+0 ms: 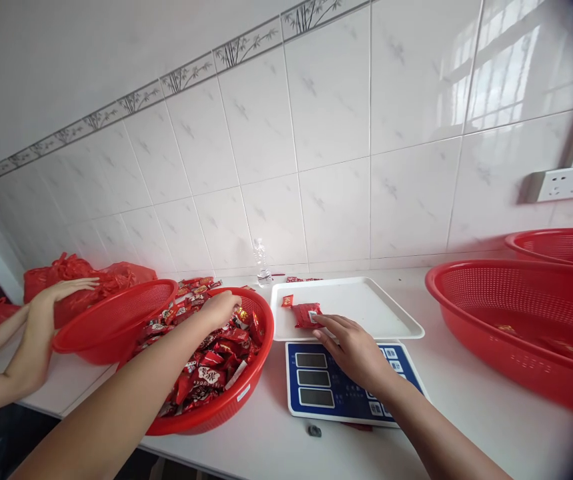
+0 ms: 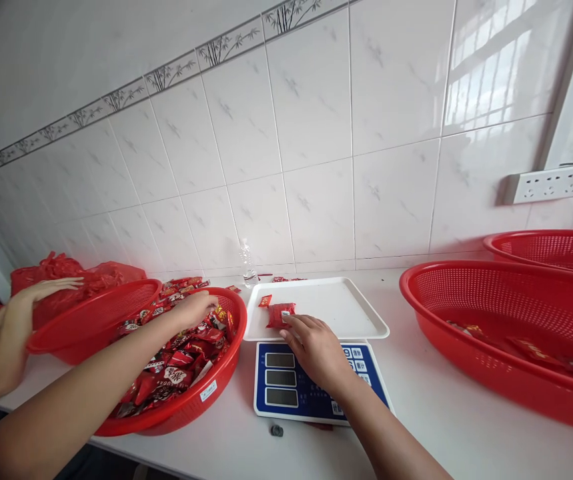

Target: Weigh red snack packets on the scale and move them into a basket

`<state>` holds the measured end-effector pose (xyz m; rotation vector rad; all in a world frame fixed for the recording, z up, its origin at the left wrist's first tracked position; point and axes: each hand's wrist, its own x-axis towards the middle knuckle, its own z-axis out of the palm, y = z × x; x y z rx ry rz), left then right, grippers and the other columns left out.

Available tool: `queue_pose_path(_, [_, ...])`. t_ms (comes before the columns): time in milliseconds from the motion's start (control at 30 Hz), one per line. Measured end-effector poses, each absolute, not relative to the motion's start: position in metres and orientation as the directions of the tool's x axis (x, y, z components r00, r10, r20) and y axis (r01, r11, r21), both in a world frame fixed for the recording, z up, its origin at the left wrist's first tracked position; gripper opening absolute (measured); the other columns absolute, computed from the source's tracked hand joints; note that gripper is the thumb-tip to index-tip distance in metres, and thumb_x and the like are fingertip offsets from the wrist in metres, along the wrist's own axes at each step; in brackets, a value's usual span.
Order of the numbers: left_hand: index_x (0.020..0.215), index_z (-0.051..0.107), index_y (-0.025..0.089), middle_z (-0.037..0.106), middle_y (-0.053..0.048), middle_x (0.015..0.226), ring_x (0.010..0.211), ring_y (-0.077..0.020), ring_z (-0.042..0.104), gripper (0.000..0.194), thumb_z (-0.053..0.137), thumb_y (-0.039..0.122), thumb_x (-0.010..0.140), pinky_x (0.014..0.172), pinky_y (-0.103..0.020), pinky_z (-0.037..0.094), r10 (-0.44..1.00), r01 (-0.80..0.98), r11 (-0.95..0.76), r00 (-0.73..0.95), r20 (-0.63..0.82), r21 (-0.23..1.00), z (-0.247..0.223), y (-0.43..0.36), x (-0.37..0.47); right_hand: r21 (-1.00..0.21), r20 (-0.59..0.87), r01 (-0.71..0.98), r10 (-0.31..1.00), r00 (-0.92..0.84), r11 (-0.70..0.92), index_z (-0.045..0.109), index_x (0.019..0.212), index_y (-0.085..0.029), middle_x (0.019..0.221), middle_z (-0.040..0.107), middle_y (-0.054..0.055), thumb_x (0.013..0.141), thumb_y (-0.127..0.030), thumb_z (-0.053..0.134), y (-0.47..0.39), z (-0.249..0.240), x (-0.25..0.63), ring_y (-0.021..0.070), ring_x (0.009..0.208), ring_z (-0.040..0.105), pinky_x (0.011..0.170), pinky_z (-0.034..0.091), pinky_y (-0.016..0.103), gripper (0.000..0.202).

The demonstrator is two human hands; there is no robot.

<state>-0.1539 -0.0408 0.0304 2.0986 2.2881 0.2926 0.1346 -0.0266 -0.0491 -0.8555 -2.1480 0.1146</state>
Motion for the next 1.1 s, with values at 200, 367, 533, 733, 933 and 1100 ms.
queue_pose_path(200, [0.090, 0.062, 0.019, 0.057, 0.002, 0.067, 0.054, -0.0112, 0.051, 0.018, 0.046, 0.020, 0.081, 0.056, -0.021, 0.038, 0.947, 0.940, -0.001, -0.108, 0.301, 0.340, 0.062, -0.033, -0.139, -0.348, 0.665, 0.551, 0.614, -0.425, 0.759, 0.058, 0.111, -0.023, 0.105, 0.066, 0.006, 0.089, -0.035, 0.039, -0.025, -0.049, 0.135, 0.0209, 0.097, 0.060, 0.080, 0.050, 0.036, 0.031])
queue_pose_path(367, [0.099, 0.062, 0.019, 0.060, 0.001, 0.073, 0.064, -0.0130, 0.054, 0.023, 0.047, 0.025, 0.082, 0.059, -0.022, 0.042, 0.959, 0.864, -0.172, 0.037, 0.282, 0.473, 0.052, -0.025, -0.096, -0.326, 0.695, 0.566, 0.598, -0.399, 0.757, 0.059, 0.108, -0.023, 0.102, 0.067, 0.006, 0.089, -0.033, 0.040, -0.023, -0.049, 0.135, 0.0208, 0.094, 0.061, 0.079, 0.049, 0.036, 0.029])
queue_pose_path(533, [0.116, 0.054, 0.019, 0.061, -0.006, 0.111, 0.101, -0.0187, 0.056, 0.034, 0.043, 0.019, 0.084, 0.087, -0.028, 0.041, 0.963, 0.881, -0.263, 0.214, 0.164, 0.393, 0.027, -0.012, -0.064, -0.308, 0.708, 0.578, 0.588, -0.392, 0.756, 0.059, 0.108, -0.021, 0.100, 0.067, 0.006, 0.089, -0.031, 0.041, -0.022, -0.048, 0.136, 0.0197, 0.092, 0.061, 0.078, 0.049, 0.034, 0.028])
queue_pose_path(733, [0.133, 0.038, 0.017, 0.046, -0.011, 0.133, 0.122, -0.0224, 0.043, 0.045, 0.035, 0.023, 0.089, 0.100, -0.034, 0.032, 0.964, 0.888, -0.266, 0.251, 0.089, 0.375, 0.009, 0.000, -0.047, -0.256, 0.695, 0.618, 0.586, -0.417, 0.743, 0.058, 0.109, -0.020, 0.102, 0.067, 0.007, 0.088, -0.029, 0.044, -0.021, -0.048, 0.137, 0.0213, 0.095, 0.060, 0.080, 0.048, 0.036, 0.027])
queue_pose_path(933, [0.137, 0.032, 0.021, 0.035, -0.007, 0.142, 0.129, -0.0200, 0.032, 0.049, 0.035, 0.023, 0.089, 0.106, -0.033, 0.024, 0.967, 0.877, -0.237, 0.254, 0.015, 0.419, 0.006, 0.002, -0.044, -0.199, 0.660, 0.650, 0.591, -0.464, 0.733, 0.058, 0.108, -0.020, 0.103, 0.066, 0.007, 0.086, -0.025, 0.047, -0.021, -0.047, 0.138, 0.0220, 0.098, 0.059, 0.083, 0.046, 0.038, 0.026])
queue_pose_path(1100, [0.140, 0.025, 0.014, 0.025, -0.011, 0.146, 0.133, -0.0207, 0.024, 0.056, 0.037, 0.029, 0.088, 0.108, -0.033, 0.020, 0.969, 0.883, -0.240, 0.240, 0.051, 0.403, 0.009, 0.000, -0.045, -0.209, 0.626, 0.685, 0.634, -0.454, 0.698, 0.060, 0.103, -0.020, 0.103, 0.067, 0.005, 0.087, -0.025, 0.046, -0.021, -0.044, 0.137, 0.0210, 0.097, 0.059, 0.083, 0.045, 0.037, 0.022])
